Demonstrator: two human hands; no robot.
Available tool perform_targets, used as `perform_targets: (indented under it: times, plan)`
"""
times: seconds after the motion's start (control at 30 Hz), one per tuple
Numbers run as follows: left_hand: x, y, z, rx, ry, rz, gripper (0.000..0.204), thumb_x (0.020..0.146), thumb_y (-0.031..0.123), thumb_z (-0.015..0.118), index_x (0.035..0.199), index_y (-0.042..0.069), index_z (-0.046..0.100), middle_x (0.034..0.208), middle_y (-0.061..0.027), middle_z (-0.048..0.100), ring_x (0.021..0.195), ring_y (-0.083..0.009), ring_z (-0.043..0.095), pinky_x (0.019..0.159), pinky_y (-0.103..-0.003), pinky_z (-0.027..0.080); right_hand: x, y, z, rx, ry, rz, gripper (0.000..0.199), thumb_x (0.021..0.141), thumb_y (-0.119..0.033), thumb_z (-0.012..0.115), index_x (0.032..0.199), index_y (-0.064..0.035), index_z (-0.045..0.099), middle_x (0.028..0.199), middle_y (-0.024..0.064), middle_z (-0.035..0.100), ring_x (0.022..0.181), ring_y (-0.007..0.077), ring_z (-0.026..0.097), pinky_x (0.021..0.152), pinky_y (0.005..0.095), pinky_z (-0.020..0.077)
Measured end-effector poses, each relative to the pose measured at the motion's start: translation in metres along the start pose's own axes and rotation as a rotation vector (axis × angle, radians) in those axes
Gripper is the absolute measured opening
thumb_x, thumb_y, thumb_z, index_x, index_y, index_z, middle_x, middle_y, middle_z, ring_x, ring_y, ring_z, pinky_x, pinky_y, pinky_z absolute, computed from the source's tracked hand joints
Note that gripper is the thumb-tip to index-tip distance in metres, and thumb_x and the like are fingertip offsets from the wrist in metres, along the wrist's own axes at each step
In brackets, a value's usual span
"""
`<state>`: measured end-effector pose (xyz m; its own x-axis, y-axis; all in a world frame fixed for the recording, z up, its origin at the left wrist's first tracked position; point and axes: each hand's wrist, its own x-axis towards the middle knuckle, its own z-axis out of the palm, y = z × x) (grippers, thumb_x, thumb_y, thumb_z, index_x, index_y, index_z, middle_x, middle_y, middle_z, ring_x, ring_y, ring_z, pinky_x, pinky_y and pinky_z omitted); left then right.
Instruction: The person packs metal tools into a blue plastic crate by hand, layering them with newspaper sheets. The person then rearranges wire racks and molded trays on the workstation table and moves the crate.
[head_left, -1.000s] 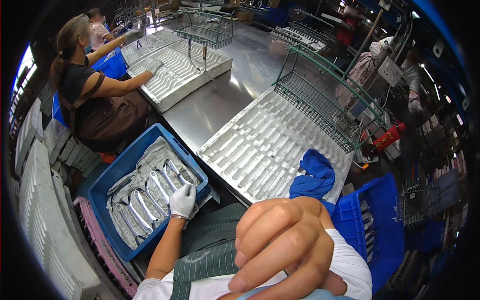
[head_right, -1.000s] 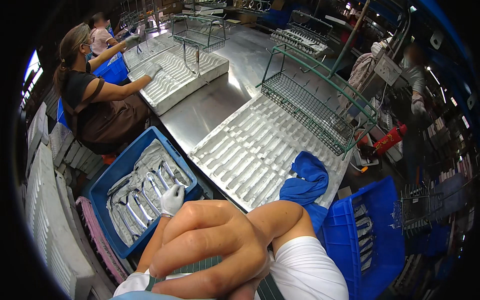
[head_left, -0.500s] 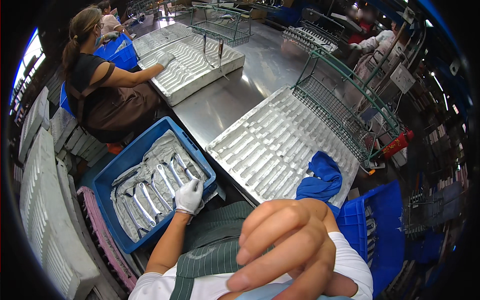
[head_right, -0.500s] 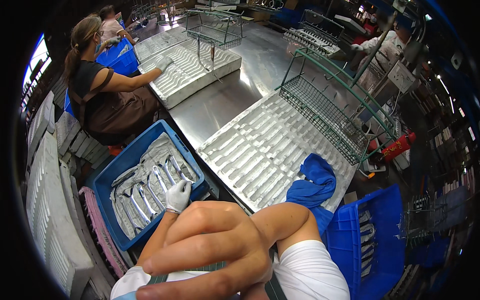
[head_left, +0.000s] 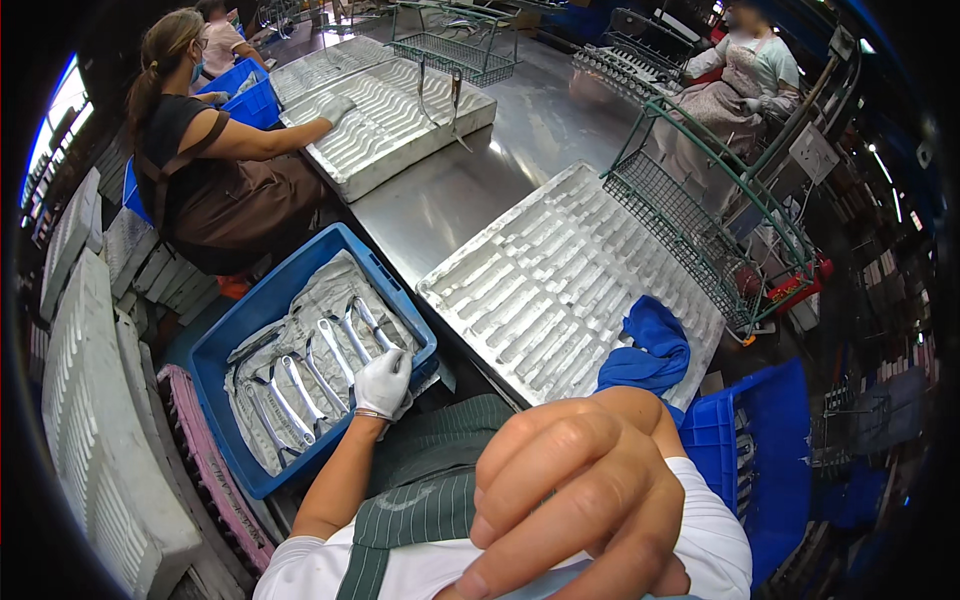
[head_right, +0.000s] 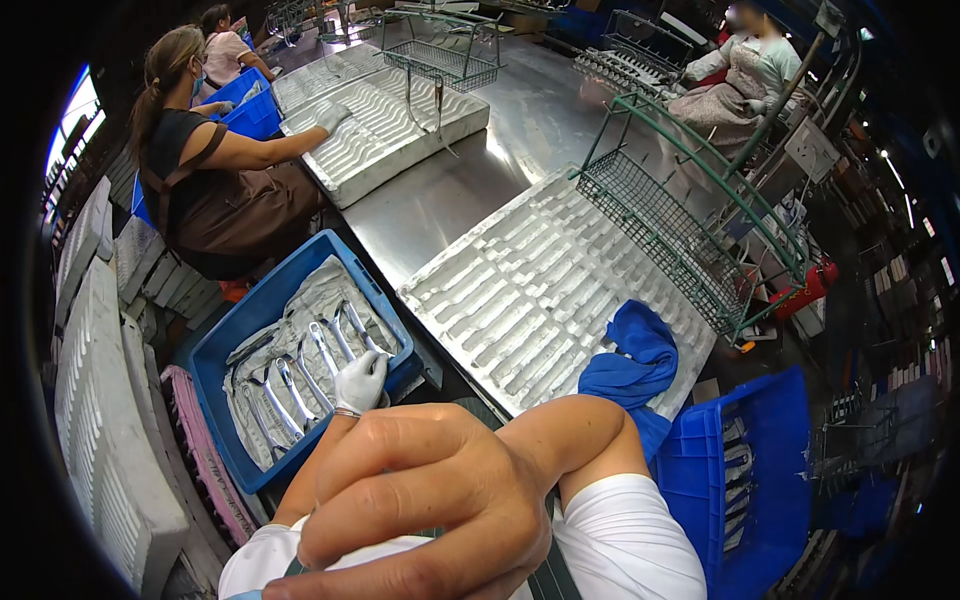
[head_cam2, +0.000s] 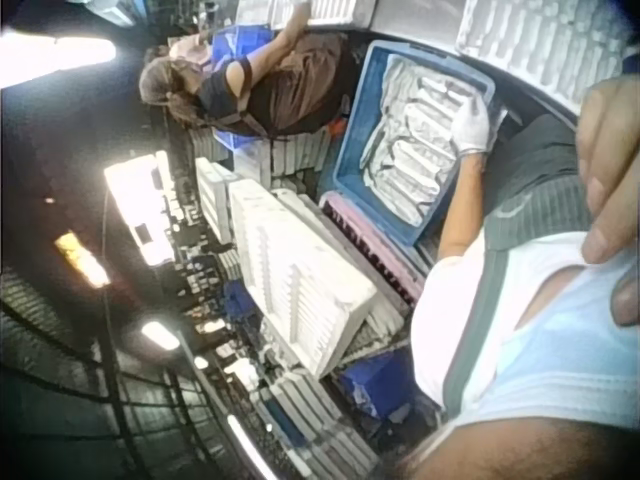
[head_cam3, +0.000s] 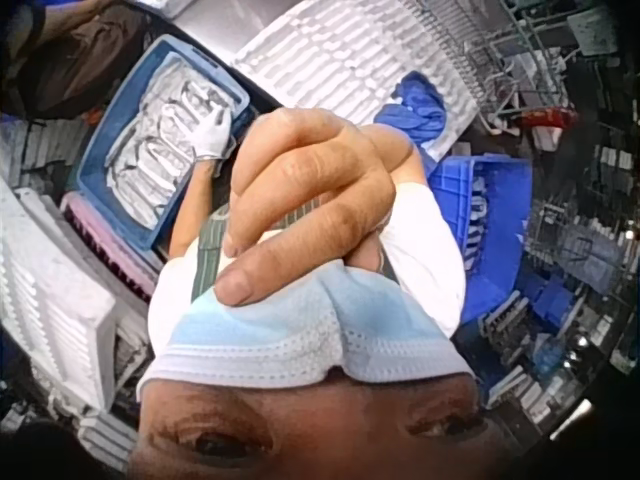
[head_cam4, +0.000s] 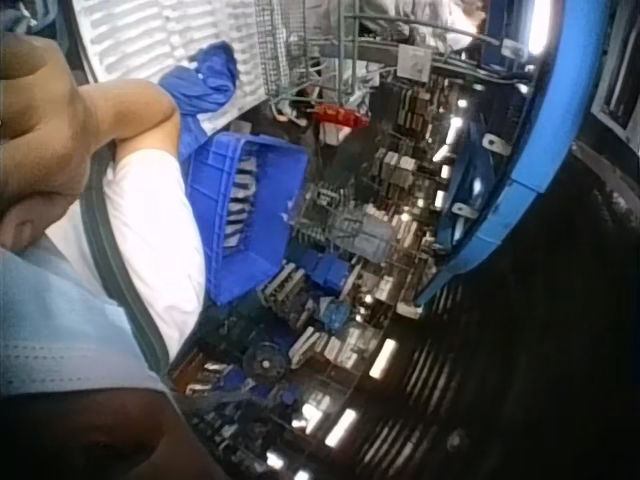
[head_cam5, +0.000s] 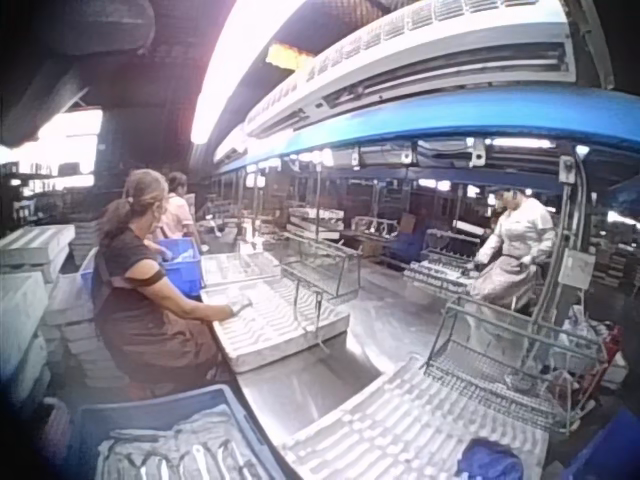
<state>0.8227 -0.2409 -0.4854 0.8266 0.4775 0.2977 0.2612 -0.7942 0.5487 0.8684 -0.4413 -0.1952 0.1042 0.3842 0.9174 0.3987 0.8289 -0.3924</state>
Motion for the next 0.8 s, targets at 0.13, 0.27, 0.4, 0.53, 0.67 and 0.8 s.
perform_targets:
  times: [0.13,0.27,0.4,0.53,0.67,0.8]
  plan:
    - [0.0,0.0,-0.001,0.005,0.003,0.012,0.014,0.081,0.022,0.064,0.078,0.009,0.066,0.073,-0.0128,0.065,0.068,-0.0289,0.065,0.061,-0.037,0.051,0.009,0.0,0.002,-0.044,0.124,-0.149,0.028,0.089,-0.018,0.051,0.086,0.0048,0.069,0.081,0.0124,0.063,0.074,0.0218,0.058,0.061,0.028,0.0512]
    - [0.003,0.001,0.002,0.01,0.001,0.026,0.014,0.081,0.023,0.064,0.078,0.009,0.066,0.073,-0.0127,0.065,0.068,-0.0289,0.065,0.062,-0.038,0.051,0.002,-0.001,0.012,-0.077,0.261,-0.097,0.02,0.085,-0.009,0.053,0.078,0.0031,0.068,0.079,0.0118,0.064,0.072,0.02,0.057,0.058,0.0254,0.0499]
    - [0.0,-0.004,0.0,0.013,0.008,0.009,0.014,0.081,0.023,0.064,0.078,0.009,0.066,0.073,-0.0126,0.065,0.068,-0.0291,0.065,0.061,-0.038,0.051,-0.01,-0.006,0.013,-0.126,0.227,0.018,0.035,0.1,-0.037,0.03,0.111,-0.0156,0.055,0.087,0.0103,0.065,0.078,0.0232,0.058,0.06,0.0337,0.0509]
    - [0.002,0.002,-0.002,0.007,-0.013,-0.009,0.015,0.081,0.024,0.064,0.079,0.009,0.066,0.073,-0.0126,0.065,0.068,-0.0293,0.064,0.062,-0.038,0.051,-0.008,-0.006,0.011,-0.09,0.258,-0.06,0.025,0.097,-0.027,0.04,0.118,-0.0218,0.053,0.094,0.0066,0.06,0.081,0.0233,0.058,0.06,0.0333,0.052]
    - [-0.001,0.001,-0.003,-0.01,-0.009,-0.014,0.016,0.082,0.024,0.063,0.078,0.009,0.065,0.073,-0.0124,0.065,0.069,-0.0292,0.064,0.062,-0.038,0.051,-0.009,-0.007,0.011,-0.103,0.275,-0.068,0.023,0.095,-0.023,0.045,0.115,-0.0218,0.056,0.102,0.0024,0.056,0.086,0.0224,0.057,0.062,0.0333,0.0533]
    - [-0.001,0.003,-0.003,0.005,-0.007,0.004,0.015,0.082,0.024,0.063,0.078,0.01,0.065,0.073,-0.0122,0.065,0.068,-0.029,0.064,0.061,-0.038,0.051,-0.009,-0.006,-0.005,0.025,0.092,-0.162,0.014,0.093,-0.018,0.049,0.105,-0.0164,0.056,0.099,0.001,0.054,0.084,0.0198,0.057,0.058,0.0335,0.0516]
